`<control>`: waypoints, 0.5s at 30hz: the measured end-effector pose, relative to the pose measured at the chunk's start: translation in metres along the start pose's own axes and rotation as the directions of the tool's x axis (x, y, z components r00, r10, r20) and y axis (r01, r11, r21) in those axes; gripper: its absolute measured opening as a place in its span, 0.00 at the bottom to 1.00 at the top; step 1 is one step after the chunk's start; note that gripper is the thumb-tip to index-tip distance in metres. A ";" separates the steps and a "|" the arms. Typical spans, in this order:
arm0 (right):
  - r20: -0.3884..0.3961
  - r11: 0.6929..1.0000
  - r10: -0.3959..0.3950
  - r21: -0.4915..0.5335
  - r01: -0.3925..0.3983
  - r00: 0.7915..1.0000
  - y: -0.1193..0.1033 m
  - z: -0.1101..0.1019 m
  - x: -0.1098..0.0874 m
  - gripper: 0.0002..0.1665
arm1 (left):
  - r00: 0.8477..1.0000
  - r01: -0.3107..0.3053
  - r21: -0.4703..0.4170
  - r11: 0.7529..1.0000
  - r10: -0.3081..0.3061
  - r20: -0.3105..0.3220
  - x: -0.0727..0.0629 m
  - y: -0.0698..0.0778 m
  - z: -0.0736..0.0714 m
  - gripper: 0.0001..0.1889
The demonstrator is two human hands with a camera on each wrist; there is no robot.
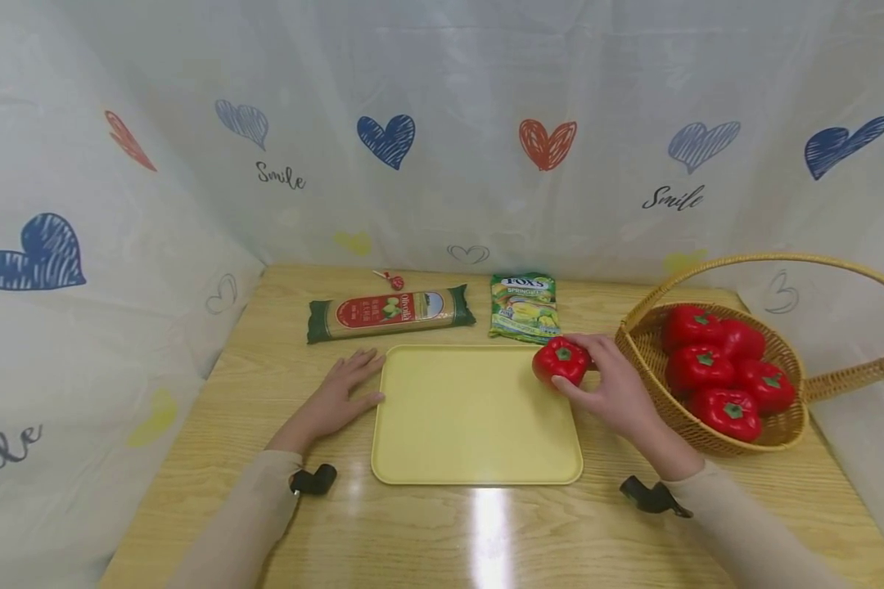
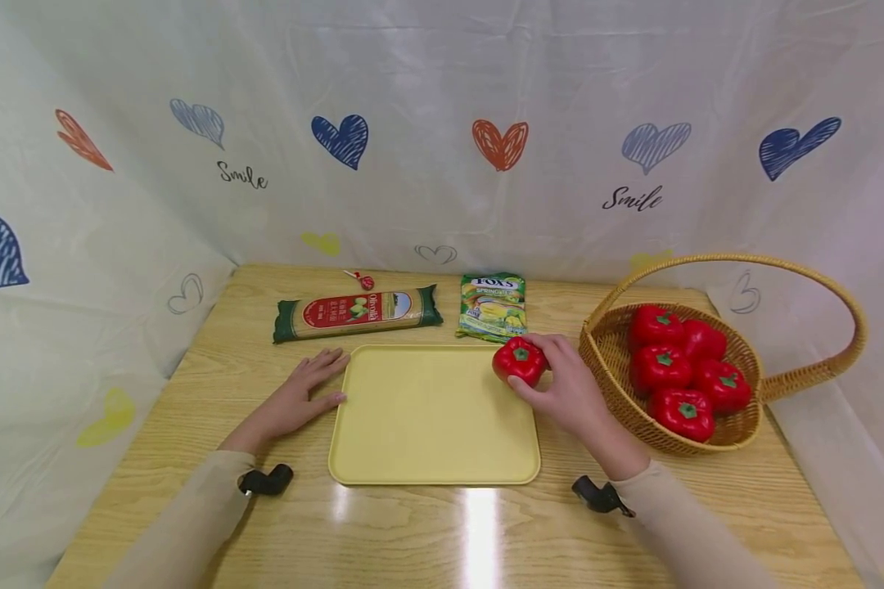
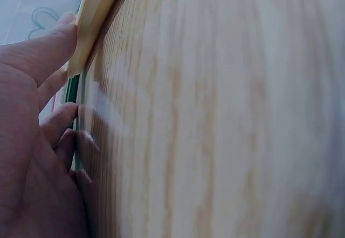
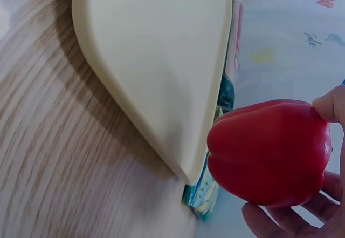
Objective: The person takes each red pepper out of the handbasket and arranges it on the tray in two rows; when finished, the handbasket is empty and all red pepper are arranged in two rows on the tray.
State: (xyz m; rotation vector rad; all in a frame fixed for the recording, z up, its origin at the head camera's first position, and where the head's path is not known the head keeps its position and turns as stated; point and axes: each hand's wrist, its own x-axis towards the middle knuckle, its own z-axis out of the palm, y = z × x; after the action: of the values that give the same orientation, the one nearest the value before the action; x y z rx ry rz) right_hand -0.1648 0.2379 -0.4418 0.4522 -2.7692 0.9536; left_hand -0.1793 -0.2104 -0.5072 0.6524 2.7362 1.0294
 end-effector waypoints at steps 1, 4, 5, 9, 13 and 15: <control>0.005 1.000 0.000 0.004 0.000 1.000 -0.001 0.002 0.001 0.38 | 1.000 0.002 -0.001 1.000 -0.002 0.001 0.000 0.001 0.000 0.36; 0.019 1.000 -0.007 0.015 0.007 1.000 -0.004 0.006 0.002 0.38 | 1.000 0.007 -0.002 1.000 -0.007 0.003 0.000 0.002 -0.001 0.36; 0.024 1.000 -0.010 0.018 0.010 1.000 -0.005 0.007 0.003 0.38 | 1.000 0.007 -0.001 1.000 -0.007 0.002 0.000 0.002 -0.001 0.36; 0.043 0.999 -0.023 0.027 0.022 0.999 -0.008 0.012 0.005 0.38 | 1.000 -0.004 0.000 1.000 0.004 -0.009 -0.001 0.002 0.000 0.36; 0.044 0.999 -0.027 0.023 0.026 0.999 -0.012 0.018 0.007 0.39 | 1.000 -0.009 0.000 1.000 0.009 -0.010 0.000 0.001 0.000 0.36; 0.041 0.999 -0.034 0.032 0.032 0.999 -0.014 0.022 0.008 0.39 | 1.000 -0.002 -0.001 1.000 0.002 -0.004 0.000 0.001 -0.001 0.36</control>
State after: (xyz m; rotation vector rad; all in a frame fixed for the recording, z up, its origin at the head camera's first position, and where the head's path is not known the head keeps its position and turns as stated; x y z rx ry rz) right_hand -0.1693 0.2123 -0.4488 0.5265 -2.7774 0.9927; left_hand -0.1789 -0.2097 -0.5058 0.6540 2.7391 1.0334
